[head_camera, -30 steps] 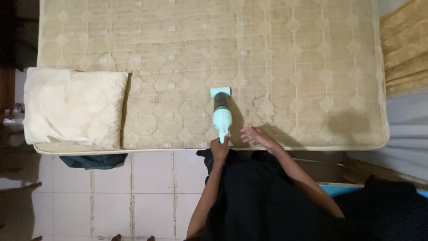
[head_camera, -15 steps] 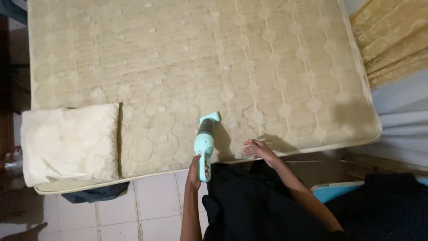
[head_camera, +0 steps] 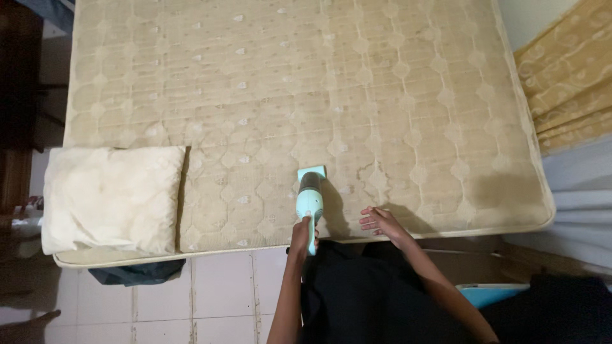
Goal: The person uses a handheld vacuum cleaner to clean the surface of a mattress. They move the vacuum back and forth across the mattress, covering the edges and the center area. A pillow is visible on the bed but is not handled during the task.
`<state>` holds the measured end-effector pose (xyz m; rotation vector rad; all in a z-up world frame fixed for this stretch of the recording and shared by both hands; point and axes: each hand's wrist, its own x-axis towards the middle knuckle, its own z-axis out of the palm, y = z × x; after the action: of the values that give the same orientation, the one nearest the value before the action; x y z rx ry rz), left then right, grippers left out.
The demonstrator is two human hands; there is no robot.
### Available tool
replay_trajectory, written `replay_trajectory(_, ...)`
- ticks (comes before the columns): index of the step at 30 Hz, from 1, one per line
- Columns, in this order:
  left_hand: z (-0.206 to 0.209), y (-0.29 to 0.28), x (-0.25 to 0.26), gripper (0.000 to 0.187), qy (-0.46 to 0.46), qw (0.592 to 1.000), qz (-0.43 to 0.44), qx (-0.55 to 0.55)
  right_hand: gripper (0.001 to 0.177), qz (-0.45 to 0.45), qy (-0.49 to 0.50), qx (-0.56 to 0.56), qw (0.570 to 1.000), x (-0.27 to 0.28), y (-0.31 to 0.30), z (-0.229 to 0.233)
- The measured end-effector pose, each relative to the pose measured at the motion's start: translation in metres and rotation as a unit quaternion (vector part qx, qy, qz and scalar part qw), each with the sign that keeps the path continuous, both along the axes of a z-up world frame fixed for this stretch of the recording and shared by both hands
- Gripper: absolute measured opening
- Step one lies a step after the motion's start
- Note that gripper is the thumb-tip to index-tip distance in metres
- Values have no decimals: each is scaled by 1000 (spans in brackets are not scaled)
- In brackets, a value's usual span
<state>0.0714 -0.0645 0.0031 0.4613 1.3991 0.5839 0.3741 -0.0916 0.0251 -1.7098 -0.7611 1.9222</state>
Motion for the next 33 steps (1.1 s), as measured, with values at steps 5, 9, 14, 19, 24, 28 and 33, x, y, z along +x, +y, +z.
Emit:
replay_trajectory(5,-4,21,-16,54,26,999,-34,-10,57,4,9,2,1000,-3,4,-7)
replay_trajectory(9,15,19,-20,59,65,996,-50,-34,57,19,13,1,1000,-13,6,-7)
replay_trajectory(14,43,9,-30,61,89,987,-125,-38,57,24,15,-2,1000,-22,-1,-5)
replay_trajectory(19,48,3,-32,60,96,975,-199,-37,56,-37,37,-5,999,-19,-17,-16)
replay_trajectory(24,45,15,-26,59,84,975,-201,-41,54,-84,19,-9,996,-16,-33,-19)
replay_trajectory(28,41,30,-31,57,78,970,-224,-46,54,-127,14,-14,992,-23,-46,-11)
replay_trajectory(33,26,47,-42,57,38,967,-248,-35,54,-171,-1,-26,985,-38,-61,-9)
